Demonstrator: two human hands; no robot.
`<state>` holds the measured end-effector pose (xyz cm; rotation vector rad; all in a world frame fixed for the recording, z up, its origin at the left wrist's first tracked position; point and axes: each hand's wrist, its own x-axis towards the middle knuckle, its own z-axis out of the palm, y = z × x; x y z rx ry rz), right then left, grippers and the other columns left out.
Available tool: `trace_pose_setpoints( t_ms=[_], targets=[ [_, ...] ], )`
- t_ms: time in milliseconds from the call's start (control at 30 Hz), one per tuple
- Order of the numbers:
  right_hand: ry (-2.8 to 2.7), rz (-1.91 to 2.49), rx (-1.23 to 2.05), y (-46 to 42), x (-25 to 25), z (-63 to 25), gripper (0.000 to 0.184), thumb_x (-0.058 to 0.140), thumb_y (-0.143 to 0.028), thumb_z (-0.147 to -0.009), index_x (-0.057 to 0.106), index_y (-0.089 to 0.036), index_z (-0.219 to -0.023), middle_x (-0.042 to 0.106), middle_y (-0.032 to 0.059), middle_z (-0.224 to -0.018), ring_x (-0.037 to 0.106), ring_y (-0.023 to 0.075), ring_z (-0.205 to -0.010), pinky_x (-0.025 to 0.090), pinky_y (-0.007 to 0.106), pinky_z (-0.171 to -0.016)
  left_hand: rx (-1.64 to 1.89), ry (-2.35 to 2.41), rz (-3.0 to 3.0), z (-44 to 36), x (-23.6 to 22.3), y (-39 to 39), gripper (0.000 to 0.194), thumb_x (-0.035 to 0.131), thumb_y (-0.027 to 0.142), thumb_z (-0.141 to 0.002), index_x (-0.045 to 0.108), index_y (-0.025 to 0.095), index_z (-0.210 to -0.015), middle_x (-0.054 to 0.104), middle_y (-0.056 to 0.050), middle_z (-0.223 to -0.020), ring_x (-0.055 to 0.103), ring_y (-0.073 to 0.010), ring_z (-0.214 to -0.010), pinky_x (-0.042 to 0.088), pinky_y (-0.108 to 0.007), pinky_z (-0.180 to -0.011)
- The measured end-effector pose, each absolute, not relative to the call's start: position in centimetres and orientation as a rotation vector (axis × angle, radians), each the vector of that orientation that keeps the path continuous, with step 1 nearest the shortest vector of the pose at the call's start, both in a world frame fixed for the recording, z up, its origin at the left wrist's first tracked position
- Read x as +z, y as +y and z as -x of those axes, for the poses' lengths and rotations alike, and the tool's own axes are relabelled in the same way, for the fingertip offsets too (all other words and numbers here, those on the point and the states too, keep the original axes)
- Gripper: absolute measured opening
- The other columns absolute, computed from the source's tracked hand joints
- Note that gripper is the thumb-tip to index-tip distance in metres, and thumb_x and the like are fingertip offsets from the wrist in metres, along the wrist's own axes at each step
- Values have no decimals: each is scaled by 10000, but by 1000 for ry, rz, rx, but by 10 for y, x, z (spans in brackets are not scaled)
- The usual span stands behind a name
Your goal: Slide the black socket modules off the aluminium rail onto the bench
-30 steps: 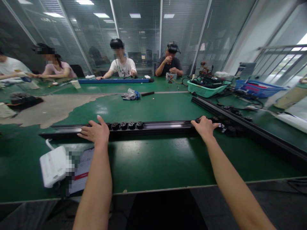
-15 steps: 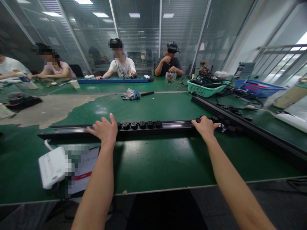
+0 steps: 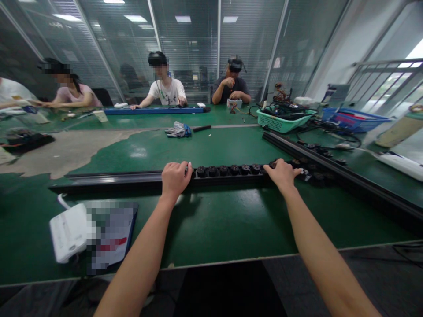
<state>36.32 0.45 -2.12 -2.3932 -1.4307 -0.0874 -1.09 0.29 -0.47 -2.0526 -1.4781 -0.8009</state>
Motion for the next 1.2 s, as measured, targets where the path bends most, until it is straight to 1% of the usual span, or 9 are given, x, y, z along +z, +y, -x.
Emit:
trace_pose_setpoints(
  t_ms=[167,300,400,500,567,633,733,1067,1200],
  targets=[
    [-1431,2384,-97,5,-22,-364,427,483,-489,-866,603,-124,-1051,698,206,-1048,595,375,-1058,262,594,-997,-940,-1365,2209,21,-10,9,366,400,366,-1027,673,200,-848,723,-81,-813,657,-221,-799,456,-335,-789],
    [-1433,2384,-89,5,-23,-365,427,490,-494,-869,606,-127,-1054,698,206,-1052,596,377,-1063,258,601,-1005,-927,-1454,2153,16,-12,9,359,388,374,-1028,674,201,-897,714,-77,-809,653,-235,-808,456,-376,-857],
    [-1437,2388,-75,5,-22,-365,430,486,-492,-878,603,-124,-1067,697,211,-1064,592,384,-1081,253,614,-1011,-982,-1544,2110,5,-15,7,320,405,371,-1016,652,177,-1081,719,-109,-992,641,-265,-967,451,-404,-907],
    [-1437,2391,-65,5,-22,-365,439,484,-494,-876,599,-120,-1075,695,212,-1065,589,384,-1084,244,619,-1012,-929,-1517,2219,-7,-21,5,353,393,373,-1018,625,158,-1173,680,-141,-1153,590,-279,-1119,429,-417,-995],
    [-1427,2390,-69,5,-22,-366,444,487,-499,-865,600,-121,-1070,695,205,-1062,588,380,-1077,247,605,-1007,-845,-1470,2339,-12,-24,5,366,352,355,-1034,625,171,-1194,660,-132,-1204,581,-262,-1143,419,-403,-1022],
    [-1416,2387,-79,5,-22,-367,449,485,-502,-854,602,-123,-1064,693,204,-1066,586,378,-1069,259,587,-994,-811,-1494,2376,-14,-27,4,394,297,338,-1049,640,180,-1166,661,-120,-1177,606,-241,-1076,444,-379,-980],
    [-1408,2383,-88,4,-22,-369,452,481,-500,-847,603,-122,-1063,690,208,-1063,584,378,-1056,277,572,-972,-794,-1502,2393,-13,-27,5,417,277,354,-1057,653,187,-1123,667,-105,-1132,621,-231,-1028,458,-359,-945],
    [-1353,2414,-96,5,-24,-377,484,492,-498,-854,612,-112,-1120,692,226,-1104,590,390,-1091,263,606,-997,-779,-1511,2374,-13,-26,4,401,296,358,-1057,657,190,-1100,673,-98,-1097,622,-232,-997,454,-358,-907],
    [-1327,2419,-106,6,-26,-381,490,504,-507,-845,616,-109,-1108,690,222,-1090,588,390,-1093,248,606,-1010,-783,-1512,2352,-14,-26,3,401,292,354,-1056,657,193,-1098,675,-96,-1092,623,-235,-988,454,-363,-893]
  ],
)
